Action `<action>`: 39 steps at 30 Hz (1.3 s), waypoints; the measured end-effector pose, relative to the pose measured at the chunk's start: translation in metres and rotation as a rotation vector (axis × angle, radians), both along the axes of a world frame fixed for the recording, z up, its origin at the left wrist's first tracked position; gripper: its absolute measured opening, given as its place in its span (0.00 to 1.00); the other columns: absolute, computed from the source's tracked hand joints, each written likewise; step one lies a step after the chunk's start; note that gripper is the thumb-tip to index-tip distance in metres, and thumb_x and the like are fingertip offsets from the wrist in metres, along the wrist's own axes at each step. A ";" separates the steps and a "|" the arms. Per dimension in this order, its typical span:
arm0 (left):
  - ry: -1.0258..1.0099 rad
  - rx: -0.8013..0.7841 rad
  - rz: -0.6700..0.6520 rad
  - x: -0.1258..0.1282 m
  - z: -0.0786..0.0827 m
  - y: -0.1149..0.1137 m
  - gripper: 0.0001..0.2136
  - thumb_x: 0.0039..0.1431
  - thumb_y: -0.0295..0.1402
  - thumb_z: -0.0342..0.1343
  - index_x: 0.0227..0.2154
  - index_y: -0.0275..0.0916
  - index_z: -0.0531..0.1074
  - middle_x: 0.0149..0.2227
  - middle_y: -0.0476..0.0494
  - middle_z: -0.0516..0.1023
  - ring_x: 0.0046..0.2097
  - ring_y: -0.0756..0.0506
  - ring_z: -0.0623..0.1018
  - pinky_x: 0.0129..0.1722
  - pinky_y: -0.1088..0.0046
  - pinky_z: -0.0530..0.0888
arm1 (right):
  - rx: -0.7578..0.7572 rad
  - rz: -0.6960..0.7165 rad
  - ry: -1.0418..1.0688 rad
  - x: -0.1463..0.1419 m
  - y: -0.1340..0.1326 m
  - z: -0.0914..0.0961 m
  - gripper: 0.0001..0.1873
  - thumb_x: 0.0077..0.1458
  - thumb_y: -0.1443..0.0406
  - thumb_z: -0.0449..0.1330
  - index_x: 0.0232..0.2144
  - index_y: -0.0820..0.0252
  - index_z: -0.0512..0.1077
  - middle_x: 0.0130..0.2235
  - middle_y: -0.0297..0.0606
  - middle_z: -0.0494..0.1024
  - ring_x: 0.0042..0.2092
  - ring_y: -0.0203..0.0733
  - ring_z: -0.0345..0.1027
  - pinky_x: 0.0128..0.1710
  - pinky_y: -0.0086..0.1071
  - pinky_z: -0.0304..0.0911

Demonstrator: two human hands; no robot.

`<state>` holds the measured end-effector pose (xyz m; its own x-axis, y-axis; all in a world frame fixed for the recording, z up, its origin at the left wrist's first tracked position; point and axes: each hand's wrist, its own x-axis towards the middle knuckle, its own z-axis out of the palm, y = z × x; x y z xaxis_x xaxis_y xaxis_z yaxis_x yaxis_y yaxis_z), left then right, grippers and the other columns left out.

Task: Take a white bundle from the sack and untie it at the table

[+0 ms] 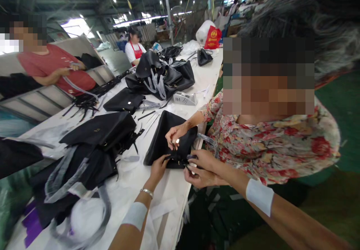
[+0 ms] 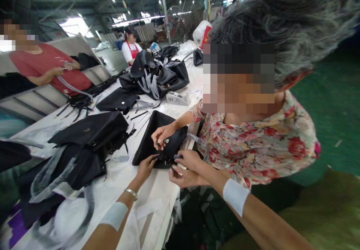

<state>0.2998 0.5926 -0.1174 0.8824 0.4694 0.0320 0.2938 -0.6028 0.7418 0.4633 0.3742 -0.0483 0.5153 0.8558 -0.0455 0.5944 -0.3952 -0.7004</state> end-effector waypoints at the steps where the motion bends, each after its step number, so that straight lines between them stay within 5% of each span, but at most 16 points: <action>1: 0.003 0.008 -0.006 0.000 -0.001 0.000 0.15 0.63 0.35 0.49 0.48 0.40 0.75 0.49 0.45 0.80 0.50 0.44 0.78 0.51 0.69 0.73 | 0.003 -0.003 0.017 -0.003 -0.004 -0.003 0.14 0.62 0.56 0.59 0.40 0.63 0.72 0.39 0.37 0.76 0.37 0.40 0.71 0.38 0.36 0.68; 8: 0.073 0.111 -0.018 -0.002 0.011 -0.013 0.20 0.59 0.31 0.54 0.55 0.43 0.70 0.52 0.43 0.78 0.49 0.41 0.79 0.49 0.65 0.74 | 0.079 -0.080 0.114 -0.014 -0.013 -0.018 0.11 0.60 0.60 0.59 0.29 0.60 0.74 0.28 0.33 0.75 0.30 0.38 0.69 0.31 0.29 0.62; 12: 0.072 0.174 -0.075 0.009 0.031 -0.024 0.30 0.52 0.27 0.58 0.60 0.42 0.65 0.58 0.41 0.72 0.57 0.38 0.73 0.55 0.62 0.71 | 0.138 -0.177 0.137 -0.009 0.000 -0.014 0.09 0.54 0.59 0.62 0.34 0.59 0.73 0.26 0.31 0.75 0.28 0.37 0.67 0.27 0.28 0.58; 16: 0.034 0.197 -0.152 0.018 0.041 -0.027 0.29 0.53 0.25 0.55 0.60 0.38 0.65 0.58 0.39 0.72 0.58 0.39 0.72 0.58 0.62 0.68 | 0.215 -0.236 0.087 -0.002 0.018 -0.005 0.11 0.56 0.58 0.60 0.38 0.57 0.73 0.28 0.31 0.76 0.29 0.38 0.68 0.30 0.29 0.60; 21: 0.016 0.202 -0.189 0.019 0.036 -0.027 0.25 0.60 0.27 0.52 0.61 0.41 0.63 0.59 0.41 0.72 0.59 0.42 0.71 0.60 0.61 0.67 | 0.272 -0.252 0.011 0.002 0.019 0.000 0.10 0.55 0.63 0.60 0.40 0.57 0.74 0.35 0.36 0.78 0.34 0.42 0.70 0.38 0.34 0.64; 25: 0.039 0.197 -0.163 0.020 0.031 -0.026 0.22 0.63 0.28 0.50 0.60 0.43 0.64 0.58 0.42 0.73 0.57 0.42 0.73 0.58 0.62 0.70 | 0.379 -0.361 -0.090 -0.012 -0.002 0.005 0.19 0.59 0.66 0.55 0.53 0.58 0.68 0.52 0.45 0.73 0.50 0.47 0.68 0.53 0.40 0.61; 28: 0.066 0.199 -0.174 0.022 0.031 -0.026 0.22 0.63 0.27 0.51 0.60 0.42 0.64 0.58 0.42 0.73 0.57 0.42 0.73 0.57 0.63 0.70 | 0.381 -0.265 -0.150 -0.034 -0.012 0.007 0.13 0.62 0.65 0.54 0.48 0.57 0.71 0.46 0.42 0.76 0.48 0.46 0.69 0.49 0.37 0.64; 30: 0.085 0.210 -0.209 0.023 0.031 -0.028 0.23 0.61 0.25 0.52 0.60 0.43 0.65 0.59 0.43 0.71 0.59 0.43 0.71 0.60 0.63 0.67 | 0.250 -0.150 -0.203 -0.052 -0.011 0.008 0.11 0.63 0.65 0.54 0.46 0.56 0.73 0.42 0.40 0.77 0.44 0.45 0.71 0.45 0.36 0.66; 34: 0.122 0.253 -0.268 0.024 0.032 -0.032 0.25 0.60 0.22 0.52 0.59 0.45 0.65 0.61 0.46 0.69 0.64 0.43 0.65 0.65 0.58 0.59 | 0.053 -0.086 -0.300 -0.071 0.006 0.012 0.18 0.62 0.66 0.57 0.54 0.56 0.69 0.41 0.40 0.79 0.39 0.46 0.73 0.38 0.35 0.66; 39: 0.139 0.294 -0.287 0.021 0.034 -0.036 0.26 0.60 0.20 0.49 0.60 0.44 0.64 0.63 0.46 0.66 0.65 0.44 0.63 0.66 0.57 0.56 | 0.225 -0.211 -0.350 -0.050 0.003 0.014 0.15 0.63 0.69 0.52 0.49 0.59 0.72 0.46 0.45 0.78 0.48 0.49 0.70 0.48 0.39 0.66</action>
<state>0.3206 0.5561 -0.0839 0.9813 0.1927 -0.0011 0.1684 -0.8545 0.4913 0.4134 0.3776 -0.0339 0.6303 0.6993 0.3372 0.7333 -0.3937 -0.5543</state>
